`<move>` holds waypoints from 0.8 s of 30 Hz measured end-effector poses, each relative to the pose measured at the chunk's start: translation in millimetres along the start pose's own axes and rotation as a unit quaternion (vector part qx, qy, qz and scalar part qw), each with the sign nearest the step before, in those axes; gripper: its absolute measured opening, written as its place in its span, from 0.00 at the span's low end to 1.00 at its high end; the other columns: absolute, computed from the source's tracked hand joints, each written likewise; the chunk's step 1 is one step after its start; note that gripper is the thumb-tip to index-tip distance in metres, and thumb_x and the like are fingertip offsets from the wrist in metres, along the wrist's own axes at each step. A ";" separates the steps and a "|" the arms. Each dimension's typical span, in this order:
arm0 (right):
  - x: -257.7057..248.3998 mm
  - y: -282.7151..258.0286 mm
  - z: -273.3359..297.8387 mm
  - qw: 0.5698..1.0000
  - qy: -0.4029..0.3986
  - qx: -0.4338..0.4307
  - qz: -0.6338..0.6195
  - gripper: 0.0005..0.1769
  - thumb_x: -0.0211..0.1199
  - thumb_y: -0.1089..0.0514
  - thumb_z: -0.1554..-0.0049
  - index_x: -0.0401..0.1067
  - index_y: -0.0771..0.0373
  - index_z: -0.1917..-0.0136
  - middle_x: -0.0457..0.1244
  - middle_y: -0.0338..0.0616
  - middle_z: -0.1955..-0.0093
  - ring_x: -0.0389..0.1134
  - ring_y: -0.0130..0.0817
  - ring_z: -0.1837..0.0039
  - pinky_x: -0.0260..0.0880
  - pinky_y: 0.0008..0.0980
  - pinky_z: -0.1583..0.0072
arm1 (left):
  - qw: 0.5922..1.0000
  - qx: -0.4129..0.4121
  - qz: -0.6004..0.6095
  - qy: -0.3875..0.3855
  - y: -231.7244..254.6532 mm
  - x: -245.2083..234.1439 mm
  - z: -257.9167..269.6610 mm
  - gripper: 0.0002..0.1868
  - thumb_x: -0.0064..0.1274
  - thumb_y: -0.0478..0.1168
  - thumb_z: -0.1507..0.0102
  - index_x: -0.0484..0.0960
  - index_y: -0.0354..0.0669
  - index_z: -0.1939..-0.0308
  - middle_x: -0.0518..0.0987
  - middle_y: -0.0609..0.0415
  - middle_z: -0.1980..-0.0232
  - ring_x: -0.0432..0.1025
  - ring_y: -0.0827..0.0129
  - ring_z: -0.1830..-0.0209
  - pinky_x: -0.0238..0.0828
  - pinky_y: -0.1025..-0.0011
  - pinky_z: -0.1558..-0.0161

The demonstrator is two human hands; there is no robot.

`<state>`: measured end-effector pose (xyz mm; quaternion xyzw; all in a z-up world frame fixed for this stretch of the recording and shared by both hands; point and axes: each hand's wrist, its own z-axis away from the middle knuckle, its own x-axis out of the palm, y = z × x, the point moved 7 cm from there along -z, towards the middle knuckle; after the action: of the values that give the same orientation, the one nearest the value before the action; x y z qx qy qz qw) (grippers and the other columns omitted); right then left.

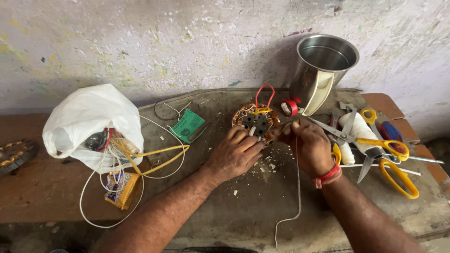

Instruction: The person is repairing a motor stator by hand. They are seen threading a white string or wire through the slots of the copper-wound stator, pulling it tight, and adjusting the connections. The workspace contains various tools and materials, including scissors and a plastic bag with parts.

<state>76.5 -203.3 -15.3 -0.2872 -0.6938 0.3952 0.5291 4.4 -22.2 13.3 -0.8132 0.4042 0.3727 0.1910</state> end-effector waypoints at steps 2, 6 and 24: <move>2.6 0.7 -11.2 0.999 -0.022 0.037 0.000 0.15 0.45 0.59 0.35 0.67 0.70 0.57 0.66 0.56 0.55 0.71 0.48 0.49 0.72 0.49 0.42 | 1.000 0.001 -0.007 0.000 0.6 0.1 0.0 0.17 0.63 0.42 0.38 0.83 0.38 0.49 0.76 0.52 0.49 0.69 0.57 0.43 0.60 0.51 0.31; 16.0 3.6 -27.6 0.992 -0.113 0.050 -0.016 0.13 0.45 0.60 0.35 0.66 0.68 0.57 0.66 0.53 0.58 0.69 0.45 0.55 0.72 0.46 0.47 | 0.999 -0.007 -0.025 -0.026 -1.7 6.1 -0.9 0.15 0.62 0.42 0.38 0.84 0.39 0.50 0.76 0.53 0.49 0.68 0.57 0.42 0.58 0.49 0.29; 19.9 -4.4 -27.5 0.925 -0.166 -0.066 0.336 0.14 0.52 0.59 0.34 0.69 0.67 0.59 0.63 0.39 0.65 0.67 0.27 0.62 0.68 0.29 0.58 | 0.999 -0.013 -0.045 -0.007 -5.0 10.3 -2.8 0.10 0.59 0.42 0.36 0.85 0.43 0.54 0.74 0.50 0.43 0.66 0.57 0.37 0.57 0.48 0.27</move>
<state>97.6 -182.6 2.1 -0.4675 -0.6591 0.5454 0.2227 13.7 -26.2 7.3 -0.8304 0.3612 0.3742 0.2000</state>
